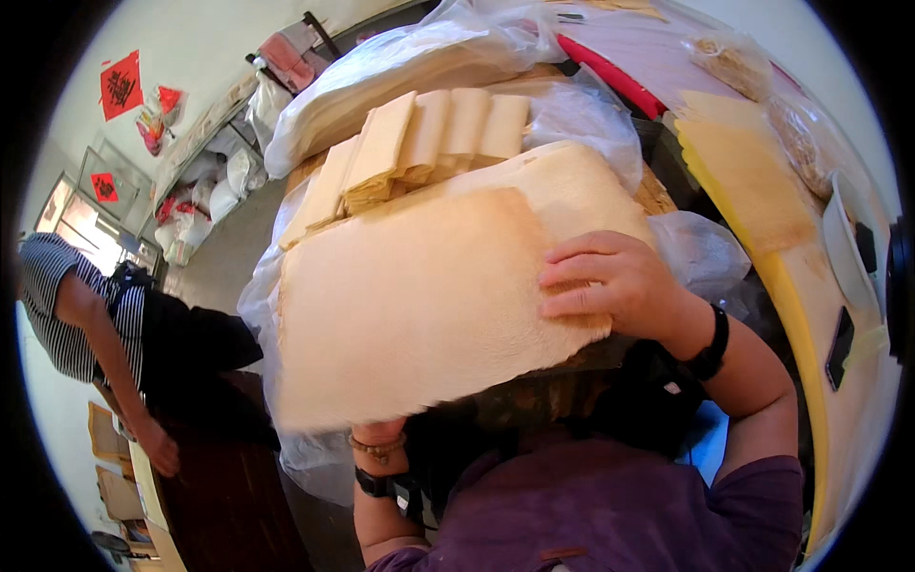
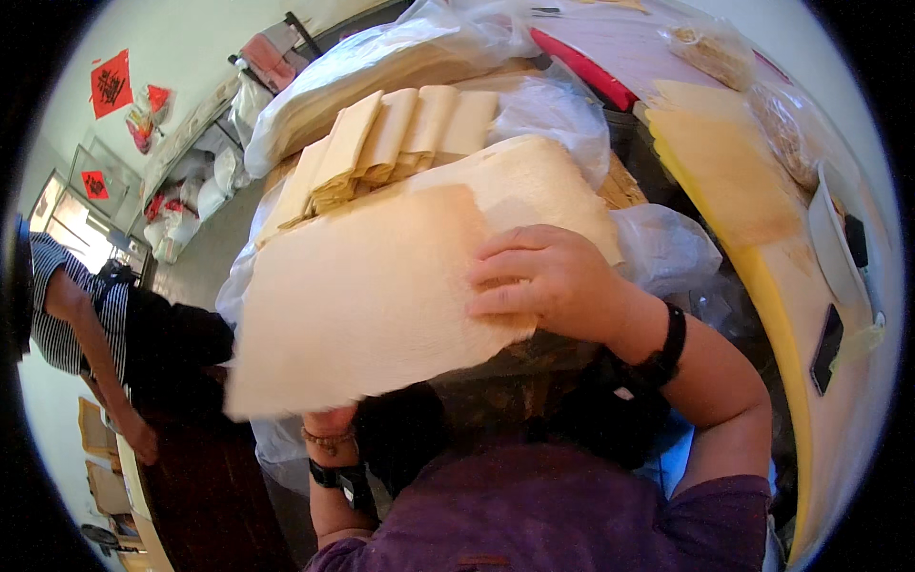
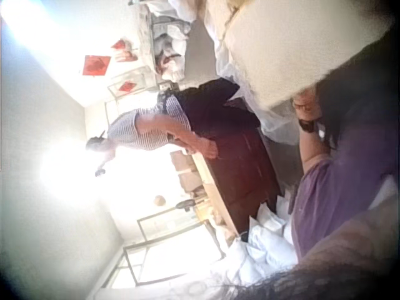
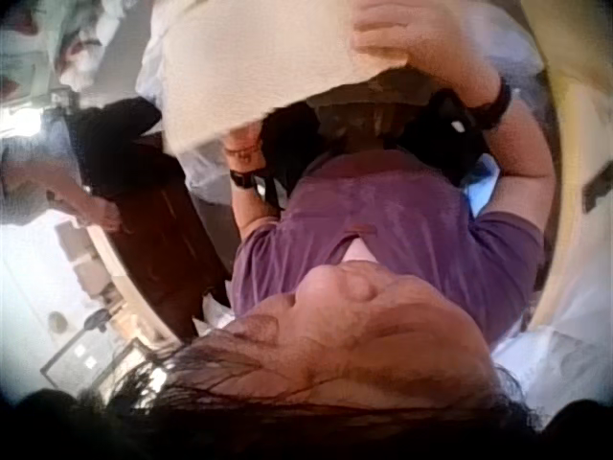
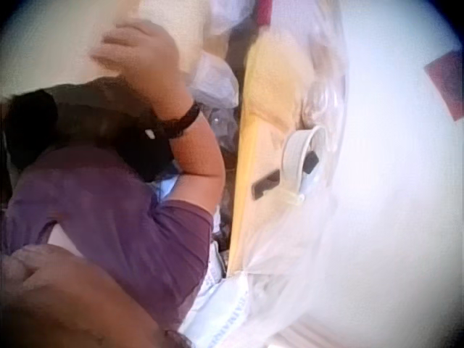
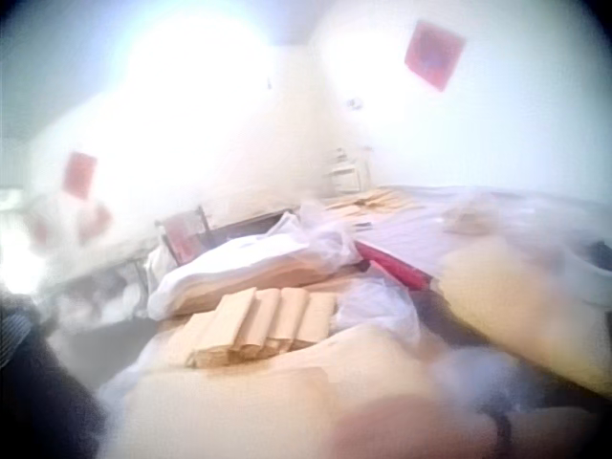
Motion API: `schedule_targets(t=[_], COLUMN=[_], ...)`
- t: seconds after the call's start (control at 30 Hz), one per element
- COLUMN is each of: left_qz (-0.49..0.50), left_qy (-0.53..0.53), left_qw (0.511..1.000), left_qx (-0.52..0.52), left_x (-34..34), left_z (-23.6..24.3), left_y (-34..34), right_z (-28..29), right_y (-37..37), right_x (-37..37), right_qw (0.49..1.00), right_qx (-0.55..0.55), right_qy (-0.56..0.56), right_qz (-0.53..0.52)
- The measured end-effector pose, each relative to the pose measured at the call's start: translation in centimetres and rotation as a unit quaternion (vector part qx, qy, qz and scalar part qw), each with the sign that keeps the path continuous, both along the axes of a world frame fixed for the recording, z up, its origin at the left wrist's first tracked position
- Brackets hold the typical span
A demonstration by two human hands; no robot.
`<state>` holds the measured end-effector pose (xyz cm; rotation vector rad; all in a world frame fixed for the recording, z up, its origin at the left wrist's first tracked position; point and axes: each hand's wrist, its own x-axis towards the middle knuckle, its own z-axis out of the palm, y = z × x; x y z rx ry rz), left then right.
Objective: The person sorts and stacks large yellow paper sheets by hand, picking up individual sheets from a main pile and placing them onto different stacks on a table.
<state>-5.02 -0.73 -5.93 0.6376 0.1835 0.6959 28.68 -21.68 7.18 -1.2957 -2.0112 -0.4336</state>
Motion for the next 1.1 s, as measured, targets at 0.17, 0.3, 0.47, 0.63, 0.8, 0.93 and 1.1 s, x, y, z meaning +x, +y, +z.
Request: schedule_targets(t=[0.17, 0.3, 0.47, 0.63, 0.8, 0.93, 1.1], left_qz=[0.115, 0.082, 0.159, 0.219, 0.250, 0.248, 0.255], left_qy=[0.129, 0.126, 0.345, 0.422, 0.451, 0.464, 0.453], left_qw=[0.984, 0.983, 0.920, 0.863, 0.837, 0.831, 0.833], left_qx=[0.037, -0.108, 0.100, 0.170, 0.184, 0.181, 0.190], left_x=[-3.5, -2.3, -2.1, 0.5, 0.8, 0.4, 0.4], left_z=[-3.5, 2.1, 2.7, 3.4, 2.7, 2.3, 1.7], left_y=[0.4, -1.2, -0.5, -0.3, 0.0, 0.3, 0.5], right_z=[-4.4, -6.5, -7.6, -7.8, -6.5, -4.4, -5.2], right_y=[1.9, 3.0, 3.7, 4.0, 3.0, 2.6, 7.4], right_x=[0.5, 1.2, 2.1, 2.7, 2.4, 0.9, -5.9], right_qw=[0.994, 0.992, 0.989, 0.985, 0.965, 0.948, 0.975], right_qx=[-0.088, -0.072, -0.096, -0.113, -0.188, -0.158, -0.185], right_qy=[0.035, 0.078, 0.073, 0.066, 0.070, -0.033, 0.012], right_qz=[-0.046, -0.074, -0.086, -0.111, -0.170, -0.275, -0.124])
